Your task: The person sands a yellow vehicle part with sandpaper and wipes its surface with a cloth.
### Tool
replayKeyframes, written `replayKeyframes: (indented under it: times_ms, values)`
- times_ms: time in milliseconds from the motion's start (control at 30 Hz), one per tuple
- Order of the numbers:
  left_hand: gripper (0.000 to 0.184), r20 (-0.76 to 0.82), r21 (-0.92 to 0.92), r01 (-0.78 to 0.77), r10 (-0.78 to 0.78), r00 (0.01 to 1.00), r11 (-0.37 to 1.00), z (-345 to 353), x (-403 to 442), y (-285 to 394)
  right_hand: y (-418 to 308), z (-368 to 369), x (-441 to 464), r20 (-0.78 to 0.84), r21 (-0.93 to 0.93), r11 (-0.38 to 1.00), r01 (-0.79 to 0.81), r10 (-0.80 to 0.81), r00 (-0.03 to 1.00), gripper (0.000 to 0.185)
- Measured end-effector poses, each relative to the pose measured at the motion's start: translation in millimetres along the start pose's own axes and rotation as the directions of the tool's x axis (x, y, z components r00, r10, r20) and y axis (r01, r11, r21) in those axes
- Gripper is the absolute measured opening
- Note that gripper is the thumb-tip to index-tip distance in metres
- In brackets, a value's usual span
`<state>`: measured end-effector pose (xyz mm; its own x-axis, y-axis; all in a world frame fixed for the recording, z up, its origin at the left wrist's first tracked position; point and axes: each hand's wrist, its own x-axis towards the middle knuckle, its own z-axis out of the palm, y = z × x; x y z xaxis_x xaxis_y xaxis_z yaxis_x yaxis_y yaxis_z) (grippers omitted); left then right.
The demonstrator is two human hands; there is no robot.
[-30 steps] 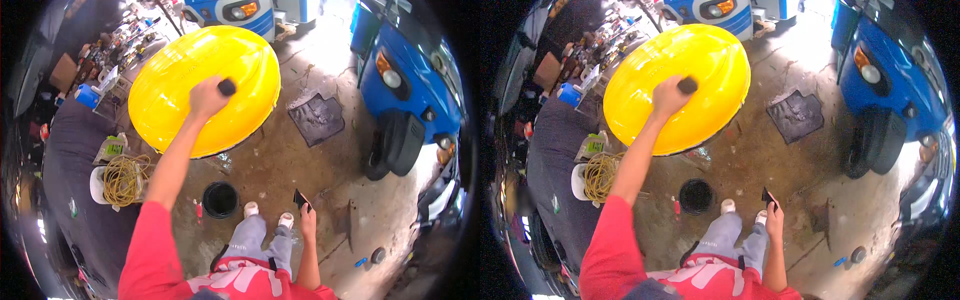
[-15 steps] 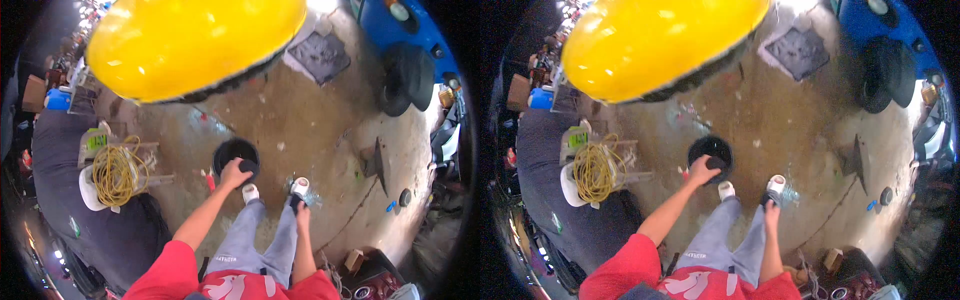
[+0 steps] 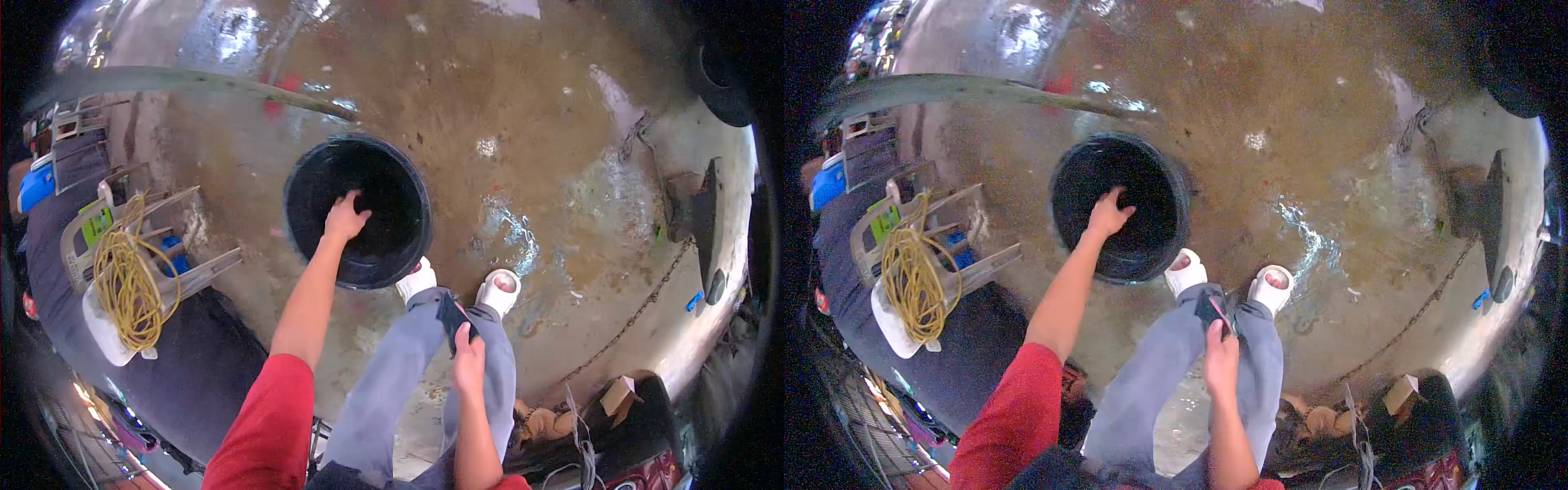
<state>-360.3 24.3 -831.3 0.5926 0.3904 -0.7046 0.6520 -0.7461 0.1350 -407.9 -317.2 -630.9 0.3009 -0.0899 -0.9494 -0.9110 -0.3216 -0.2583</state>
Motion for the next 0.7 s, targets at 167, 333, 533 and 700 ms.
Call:
replayKeyframes:
  times_ms: [167,333,533,700]
  values:
    - [0.093,0.092,0.36,-0.094,0.066,0.994,0.928,139,72,-17,-35,1,2,0.016,0.278,0.911,0.304,-0.321,0.947,0.053]
    - [0.059,-0.061,0.173,-0.046,0.057,0.996,0.984,106,40,-21,-42,-5,2,0.008,0.179,0.971,0.161,-0.165,0.986,0.045]
    - [0.028,-0.366,-0.506,-0.246,0.052,0.929,0.827,-98,-93,22,17,-17,-17,-0.124,0.212,0.965,0.152,-0.128,0.984,0.054]
    - [0.028,-0.481,-0.567,-0.452,0.168,0.86,0.688,-255,-257,79,0,-73,-84,-0.262,0.28,0.946,0.16,-0.085,0.961,0.067]
